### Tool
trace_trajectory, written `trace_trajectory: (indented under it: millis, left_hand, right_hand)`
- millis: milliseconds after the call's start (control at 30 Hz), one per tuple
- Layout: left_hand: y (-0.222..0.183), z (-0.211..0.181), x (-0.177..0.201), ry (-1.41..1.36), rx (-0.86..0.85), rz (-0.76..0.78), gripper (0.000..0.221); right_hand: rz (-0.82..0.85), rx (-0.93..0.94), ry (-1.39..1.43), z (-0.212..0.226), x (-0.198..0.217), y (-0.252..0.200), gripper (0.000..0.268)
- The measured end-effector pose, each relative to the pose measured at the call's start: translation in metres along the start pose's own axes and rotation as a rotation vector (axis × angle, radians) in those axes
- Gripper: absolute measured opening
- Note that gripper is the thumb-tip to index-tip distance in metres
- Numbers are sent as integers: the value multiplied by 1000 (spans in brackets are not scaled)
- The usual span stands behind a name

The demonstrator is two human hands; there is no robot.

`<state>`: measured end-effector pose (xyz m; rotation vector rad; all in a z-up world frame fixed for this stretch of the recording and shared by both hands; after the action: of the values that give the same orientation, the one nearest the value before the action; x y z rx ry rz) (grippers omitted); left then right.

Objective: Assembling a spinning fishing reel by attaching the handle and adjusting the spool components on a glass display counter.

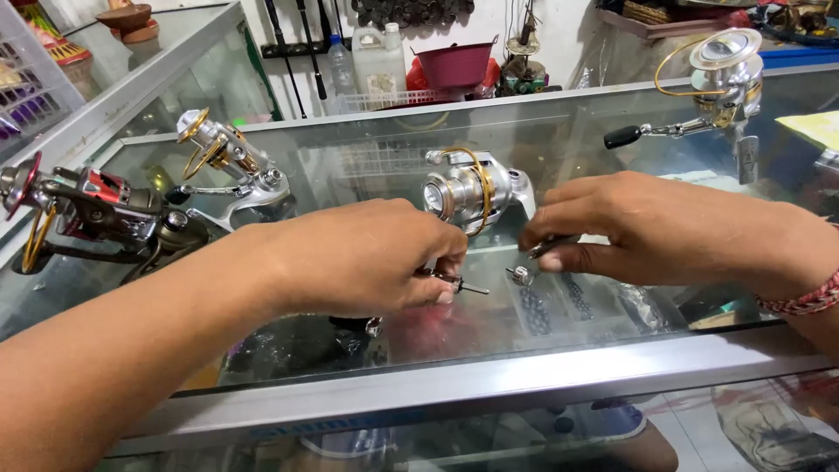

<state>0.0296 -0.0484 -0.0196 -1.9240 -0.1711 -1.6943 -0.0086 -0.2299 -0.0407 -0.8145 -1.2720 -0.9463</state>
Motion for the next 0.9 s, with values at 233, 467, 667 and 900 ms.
trace_trajectory:
  millis: [233,467,667,900]
  left_hand:
    - [6,18,-16,-136,-83,-153,20]
    - [4,21,-19,-169,-126,-268,16]
    - [5,25,-24,-198,-173,-334,16]
    - [5,28,-22,-311,-201,-360,16]
  right_hand:
    - [-99,-241,-68,-29,26,-17,55]
    - [-167,-307,-125,-36,20,-17,46]
    - [-238,-199,-154,-19,24,-20,49]
    - [-650,-279,-68,-51,32,-79,5]
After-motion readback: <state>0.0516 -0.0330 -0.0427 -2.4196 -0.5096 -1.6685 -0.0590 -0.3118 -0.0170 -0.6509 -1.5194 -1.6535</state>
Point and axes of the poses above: each hand's wrist, its own y-axis towards the middle knuckle, its own x-axis out of the back of the hand, z = x × y, the point moved 6 cm from there along y, towards the middle knuckle, and after that the axes turned 3 degrees about -x, right-handed, at the moved point
